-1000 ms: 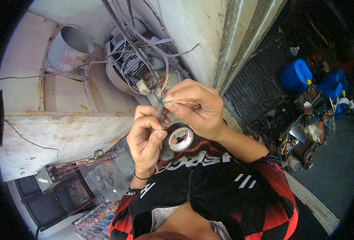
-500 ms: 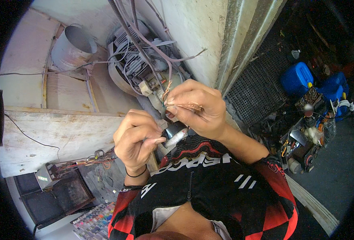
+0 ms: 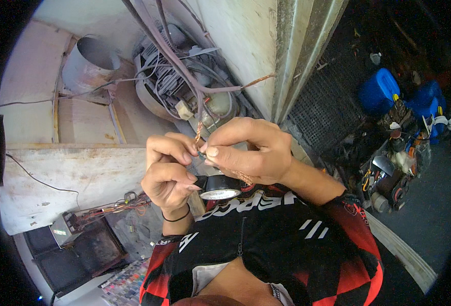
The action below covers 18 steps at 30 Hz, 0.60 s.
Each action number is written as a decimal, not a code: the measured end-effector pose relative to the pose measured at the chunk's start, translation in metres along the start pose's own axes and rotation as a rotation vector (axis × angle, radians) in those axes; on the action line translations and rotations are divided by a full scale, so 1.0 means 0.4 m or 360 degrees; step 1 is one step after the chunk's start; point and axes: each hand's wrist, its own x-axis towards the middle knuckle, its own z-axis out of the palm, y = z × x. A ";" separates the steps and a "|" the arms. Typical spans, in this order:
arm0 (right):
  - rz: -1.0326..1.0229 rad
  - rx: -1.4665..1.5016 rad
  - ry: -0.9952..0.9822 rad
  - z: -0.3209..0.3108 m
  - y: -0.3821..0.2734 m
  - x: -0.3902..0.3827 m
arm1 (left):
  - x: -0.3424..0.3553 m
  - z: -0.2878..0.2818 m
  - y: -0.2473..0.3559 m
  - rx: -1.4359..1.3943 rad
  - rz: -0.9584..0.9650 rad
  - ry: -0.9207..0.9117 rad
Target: The person strips the insulation from two wires using shears and joins them together by twisting the copper strands, then begins to wrap the splice with electrical tape.
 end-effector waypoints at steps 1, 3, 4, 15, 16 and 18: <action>0.0018 -0.0009 -0.0041 -0.005 -0.008 0.007 | -0.005 -0.002 0.002 -0.0032 -0.0061 -0.0020; 0.0000 -0.0027 -0.0092 -0.011 -0.013 0.013 | -0.003 0.007 -0.006 -0.0142 -0.0057 0.0027; -0.0037 -0.0039 -0.0102 -0.014 -0.011 0.013 | -0.004 0.011 -0.011 -0.0199 -0.0053 0.0049; -0.0349 -0.0196 0.0102 -0.004 0.009 0.017 | -0.030 0.030 -0.019 -0.0655 -0.0430 0.0057; -0.0345 -0.0197 0.0120 -0.003 0.011 0.015 | -0.031 0.039 -0.016 -0.0726 -0.0474 0.0090; -0.0345 -0.0216 0.0118 -0.005 0.014 0.013 | -0.035 0.058 -0.008 -0.0892 -0.0575 0.0140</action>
